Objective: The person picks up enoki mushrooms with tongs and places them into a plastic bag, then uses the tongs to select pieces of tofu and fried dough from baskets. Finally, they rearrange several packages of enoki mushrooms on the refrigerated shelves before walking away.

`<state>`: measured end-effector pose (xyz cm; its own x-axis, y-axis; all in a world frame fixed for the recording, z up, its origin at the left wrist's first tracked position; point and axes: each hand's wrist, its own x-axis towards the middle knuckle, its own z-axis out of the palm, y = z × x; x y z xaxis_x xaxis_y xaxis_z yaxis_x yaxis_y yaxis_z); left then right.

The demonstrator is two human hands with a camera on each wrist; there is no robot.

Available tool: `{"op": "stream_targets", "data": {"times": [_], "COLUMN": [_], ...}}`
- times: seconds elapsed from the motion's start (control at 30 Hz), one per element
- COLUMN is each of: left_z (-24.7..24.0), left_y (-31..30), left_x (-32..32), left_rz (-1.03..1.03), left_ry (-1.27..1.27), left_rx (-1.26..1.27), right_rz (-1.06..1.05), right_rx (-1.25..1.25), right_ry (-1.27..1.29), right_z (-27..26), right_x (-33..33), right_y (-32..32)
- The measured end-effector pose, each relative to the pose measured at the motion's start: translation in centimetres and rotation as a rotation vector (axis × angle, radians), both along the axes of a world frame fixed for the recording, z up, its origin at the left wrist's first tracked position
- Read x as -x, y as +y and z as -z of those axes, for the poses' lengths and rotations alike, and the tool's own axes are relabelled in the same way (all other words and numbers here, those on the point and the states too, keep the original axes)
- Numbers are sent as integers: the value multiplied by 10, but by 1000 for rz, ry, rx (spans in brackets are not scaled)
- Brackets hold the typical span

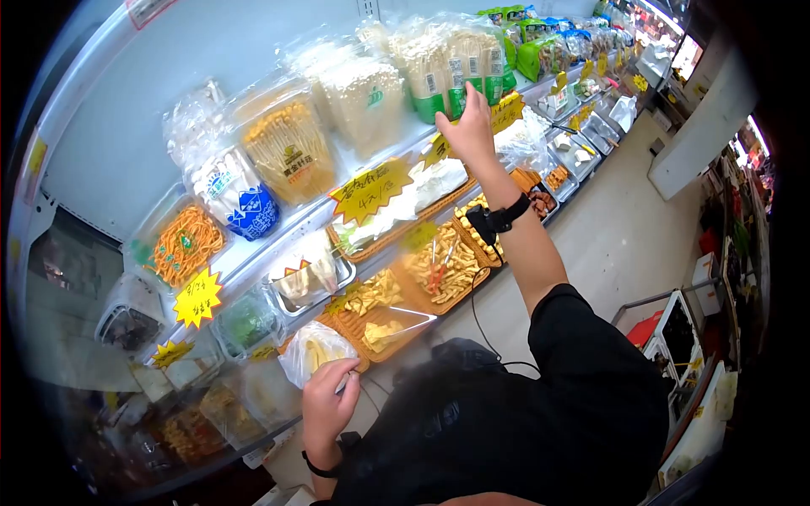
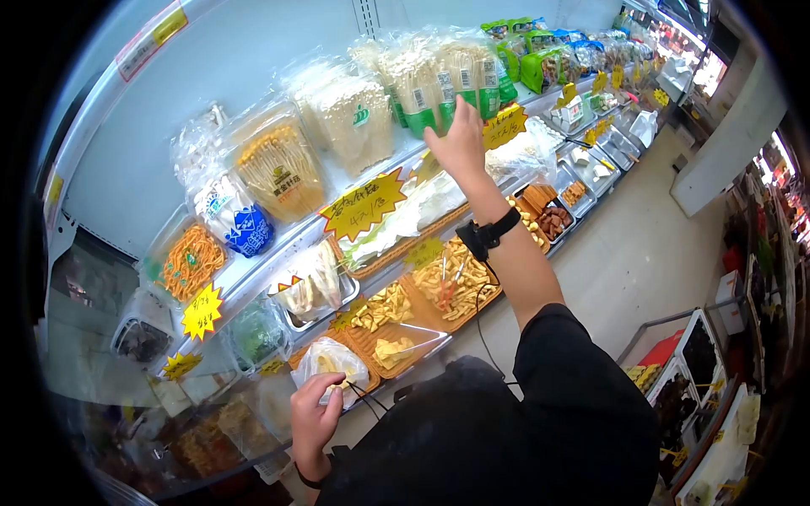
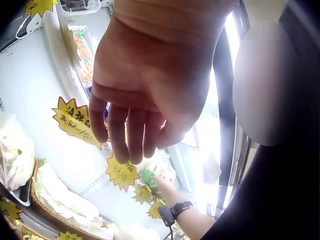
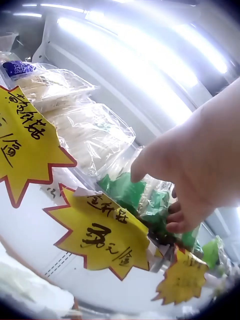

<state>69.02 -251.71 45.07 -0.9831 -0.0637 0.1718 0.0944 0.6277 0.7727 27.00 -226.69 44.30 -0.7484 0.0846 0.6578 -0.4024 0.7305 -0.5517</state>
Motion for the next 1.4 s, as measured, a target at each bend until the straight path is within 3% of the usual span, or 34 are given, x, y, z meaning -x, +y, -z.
{"op": "stream_targets", "data": {"times": [0.2,0.4,0.6,0.8,0.9,1.0,1.07,1.13,1.17,1.4], "left_z": [13,17,25,22,22,26,31,33,34,36], "left_y": [-13,-13,-19,-22,-22,-23,-24,-22,-21,-13], "left_x": [-19,-36,-43,-36,-32,-31,-31,-29,-26,-2], "left_rz": [-10,-15,-15,-8,-13,-21,-24,-10,-4,148], "left_ry": [-1,-38,-59,-23,-31,-58,-69,-84,-90,-75], "left_rx": [5,-17,-36,-5,-13,-35,-49,-55,-55,-90], "right_rz": [191,288,275,145,80,-460,-926,-1365,-1467,-1433], "right_rx": [-175,-148,-157,111,193,720,1276,1401,1462,1338], "right_ry": [-120,55,91,-11,163,78,-216,-372,-444,-412], "right_z": [-7,-5,-9,-26,-30,-24,-17,-39,-41,-38], "right_x": [-12,4,10,1,-6,-4,-23,-64,-72,-99], "right_y": [-21,-28,-36,-30,-12,19,36,41,44,52]}}
